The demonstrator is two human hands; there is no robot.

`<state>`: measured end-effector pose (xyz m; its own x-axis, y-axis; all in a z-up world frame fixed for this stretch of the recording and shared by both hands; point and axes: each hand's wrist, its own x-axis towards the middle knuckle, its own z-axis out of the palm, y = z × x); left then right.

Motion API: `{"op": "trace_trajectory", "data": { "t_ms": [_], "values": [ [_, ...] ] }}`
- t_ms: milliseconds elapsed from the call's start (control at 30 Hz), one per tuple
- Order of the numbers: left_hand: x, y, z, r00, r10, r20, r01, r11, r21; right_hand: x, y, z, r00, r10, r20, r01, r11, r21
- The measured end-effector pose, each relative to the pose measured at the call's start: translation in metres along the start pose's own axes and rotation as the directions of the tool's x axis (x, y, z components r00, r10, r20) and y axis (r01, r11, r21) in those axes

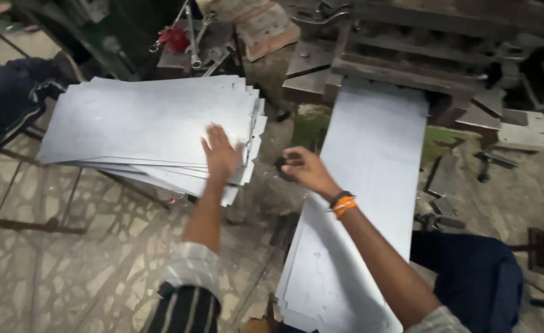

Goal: Feeding metal sheets into a mechanical stamping press and stacking the processed sheets.

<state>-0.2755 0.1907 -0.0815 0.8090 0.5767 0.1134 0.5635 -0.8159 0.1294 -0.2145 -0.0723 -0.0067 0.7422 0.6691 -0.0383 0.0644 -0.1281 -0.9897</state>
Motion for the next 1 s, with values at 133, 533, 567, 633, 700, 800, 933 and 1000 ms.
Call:
{"op": "trace_trajectory", "data": {
  "t_ms": [133,533,567,633,700,800,933,1000],
  "values": [
    [-0.047,0.027,-0.020,0.991,0.051,0.125,-0.053,0.999,0.012,0.012,0.168,0.130,0.970,0.244,-0.020,-0.234,0.948,0.215],
    [-0.123,-0.048,-0.036,0.375,-0.866,0.330,-0.172,-0.414,-0.894,-0.080,-0.077,0.057,0.868,0.478,-0.134,-0.355,0.788,0.503],
    [-0.130,-0.048,-0.060,0.554,-0.702,0.448,-0.165,-0.620,-0.767,-0.102,-0.089,0.052,0.914,0.401,-0.065,-0.329,0.824,0.461],
    [-0.133,-0.056,-0.064,0.727,-0.460,0.510,-0.091,-0.801,-0.592,-0.134,-0.100,0.034,0.949,0.314,-0.025,-0.275,0.864,0.421],
    [-0.137,-0.081,-0.025,0.719,-0.481,0.502,0.041,-0.691,-0.722,-0.162,-0.097,0.014,0.913,0.398,0.089,-0.399,0.825,0.401],
    [-0.182,-0.039,-0.106,0.766,-0.484,0.424,0.083,-0.579,-0.811,-0.179,-0.041,-0.050,0.841,0.539,-0.047,-0.494,0.800,0.340],
    [-0.228,-0.003,-0.133,0.785,-0.369,0.498,0.393,-0.326,-0.860,-0.221,-0.053,-0.101,0.853,0.456,-0.255,-0.312,0.836,0.451],
    [-0.228,-0.025,-0.048,0.952,-0.091,0.291,0.257,-0.275,-0.926,-0.233,-0.067,-0.112,0.903,0.415,-0.113,-0.335,0.844,0.419]
  ]
}}
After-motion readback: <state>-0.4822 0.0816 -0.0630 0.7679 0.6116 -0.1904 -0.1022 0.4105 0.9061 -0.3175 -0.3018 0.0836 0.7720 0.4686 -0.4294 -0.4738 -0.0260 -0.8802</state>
